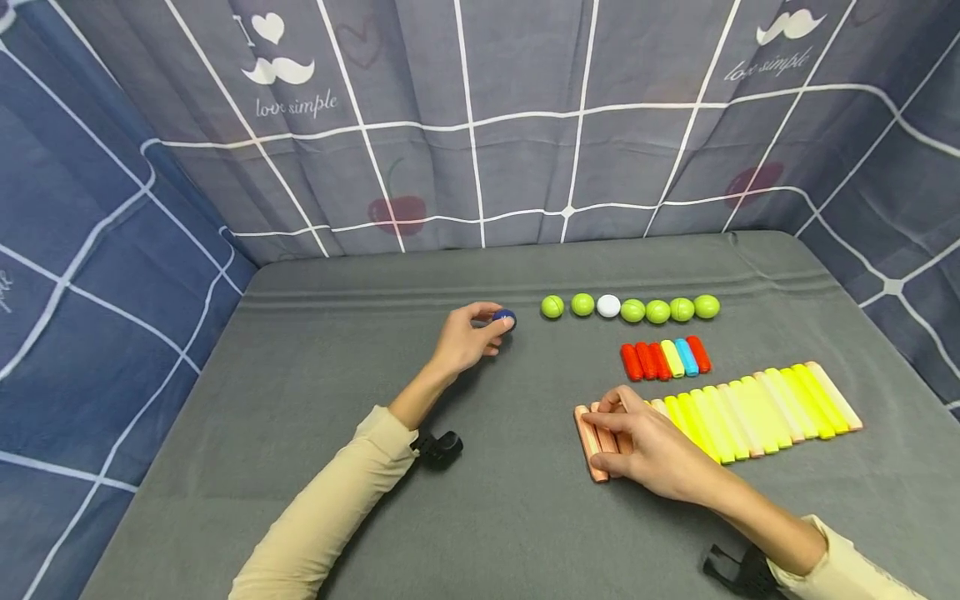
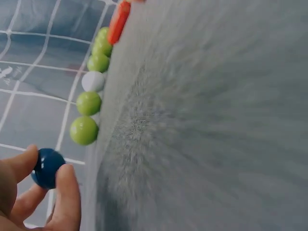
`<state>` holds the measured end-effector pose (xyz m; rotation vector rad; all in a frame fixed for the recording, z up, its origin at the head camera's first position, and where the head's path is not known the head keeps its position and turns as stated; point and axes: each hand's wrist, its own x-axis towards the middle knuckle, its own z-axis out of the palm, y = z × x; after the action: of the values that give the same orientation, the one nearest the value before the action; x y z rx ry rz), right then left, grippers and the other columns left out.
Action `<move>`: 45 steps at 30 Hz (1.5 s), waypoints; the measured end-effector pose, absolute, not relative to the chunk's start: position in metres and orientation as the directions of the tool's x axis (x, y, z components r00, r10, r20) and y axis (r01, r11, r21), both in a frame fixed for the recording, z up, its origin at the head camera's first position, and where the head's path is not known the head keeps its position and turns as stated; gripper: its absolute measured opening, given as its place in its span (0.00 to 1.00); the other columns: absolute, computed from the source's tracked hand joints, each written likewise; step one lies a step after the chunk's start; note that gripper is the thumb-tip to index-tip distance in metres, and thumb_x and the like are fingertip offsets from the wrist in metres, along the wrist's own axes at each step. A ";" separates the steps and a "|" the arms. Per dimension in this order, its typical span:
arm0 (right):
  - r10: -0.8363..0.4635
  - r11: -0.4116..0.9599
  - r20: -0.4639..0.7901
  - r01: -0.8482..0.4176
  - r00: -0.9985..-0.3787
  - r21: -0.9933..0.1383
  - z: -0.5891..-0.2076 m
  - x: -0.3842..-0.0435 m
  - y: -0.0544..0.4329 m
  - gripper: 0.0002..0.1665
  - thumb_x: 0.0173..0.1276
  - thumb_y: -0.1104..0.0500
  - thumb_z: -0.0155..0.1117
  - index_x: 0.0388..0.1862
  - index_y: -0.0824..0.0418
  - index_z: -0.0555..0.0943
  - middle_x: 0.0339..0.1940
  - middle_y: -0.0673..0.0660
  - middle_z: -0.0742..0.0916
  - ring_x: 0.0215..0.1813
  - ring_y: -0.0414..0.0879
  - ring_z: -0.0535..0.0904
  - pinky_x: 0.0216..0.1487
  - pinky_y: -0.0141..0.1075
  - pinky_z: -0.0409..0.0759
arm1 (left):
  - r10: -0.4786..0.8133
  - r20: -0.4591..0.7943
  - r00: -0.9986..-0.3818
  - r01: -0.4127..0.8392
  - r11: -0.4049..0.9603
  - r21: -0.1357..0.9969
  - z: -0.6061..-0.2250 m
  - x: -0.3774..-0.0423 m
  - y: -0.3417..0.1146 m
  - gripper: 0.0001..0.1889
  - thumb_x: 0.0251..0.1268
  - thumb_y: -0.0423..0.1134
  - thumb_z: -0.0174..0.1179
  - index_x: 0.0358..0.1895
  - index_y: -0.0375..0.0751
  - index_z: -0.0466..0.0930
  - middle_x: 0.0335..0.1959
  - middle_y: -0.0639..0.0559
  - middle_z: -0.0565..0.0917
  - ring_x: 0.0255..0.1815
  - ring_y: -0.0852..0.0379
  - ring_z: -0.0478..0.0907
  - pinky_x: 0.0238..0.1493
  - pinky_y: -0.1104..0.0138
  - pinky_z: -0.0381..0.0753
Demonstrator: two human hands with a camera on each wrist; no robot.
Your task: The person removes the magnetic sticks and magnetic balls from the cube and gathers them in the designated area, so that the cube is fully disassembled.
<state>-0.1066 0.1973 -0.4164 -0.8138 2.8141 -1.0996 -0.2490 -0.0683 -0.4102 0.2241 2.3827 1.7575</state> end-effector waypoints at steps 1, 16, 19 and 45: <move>-0.471 0.615 0.171 -0.461 -0.865 -0.640 -0.416 -0.107 0.197 0.28 0.54 0.64 0.78 0.56 0.63 0.84 0.44 0.46 0.74 0.44 0.42 0.73 0.38 0.31 0.74 | 0.213 -0.051 -0.976 0.015 0.300 0.954 -0.411 -0.254 -0.063 0.22 0.69 0.39 0.64 0.62 0.34 0.76 0.48 0.40 0.79 0.38 0.44 0.85 0.35 0.64 0.85; -0.472 0.614 0.169 -0.460 -0.865 -0.641 -0.418 -0.107 0.195 0.27 0.56 0.64 0.77 0.56 0.63 0.84 0.44 0.45 0.74 0.41 0.40 0.72 0.36 0.30 0.73 | 0.102 -0.076 -0.992 -0.038 0.330 0.943 -0.423 -0.288 -0.039 0.23 0.66 0.35 0.66 0.62 0.33 0.75 0.49 0.40 0.83 0.33 0.52 0.83 0.26 0.69 0.83; -0.472 0.616 0.167 -0.460 -0.866 -0.639 -0.417 -0.107 0.194 0.27 0.55 0.64 0.78 0.56 0.63 0.84 0.44 0.45 0.74 0.41 0.40 0.73 0.36 0.30 0.73 | 0.098 -0.064 -0.993 -0.026 0.347 0.938 -0.424 -0.289 -0.038 0.20 0.65 0.36 0.67 0.58 0.34 0.78 0.48 0.41 0.84 0.34 0.51 0.84 0.26 0.69 0.83; -0.465 0.632 0.153 -0.448 -0.872 -0.632 -0.416 -0.104 0.195 0.30 0.55 0.63 0.78 0.58 0.62 0.83 0.45 0.45 0.74 0.44 0.41 0.72 0.39 0.31 0.73 | 0.192 -0.043 -0.980 0.017 0.300 0.954 -0.432 -0.293 -0.040 0.19 0.63 0.35 0.69 0.57 0.35 0.79 0.47 0.41 0.83 0.35 0.51 0.84 0.30 0.68 0.84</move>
<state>-0.1044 0.1950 -0.4156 -0.7877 2.8161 -1.0794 -0.2934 -0.0395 -0.4322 0.1959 2.4094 1.7638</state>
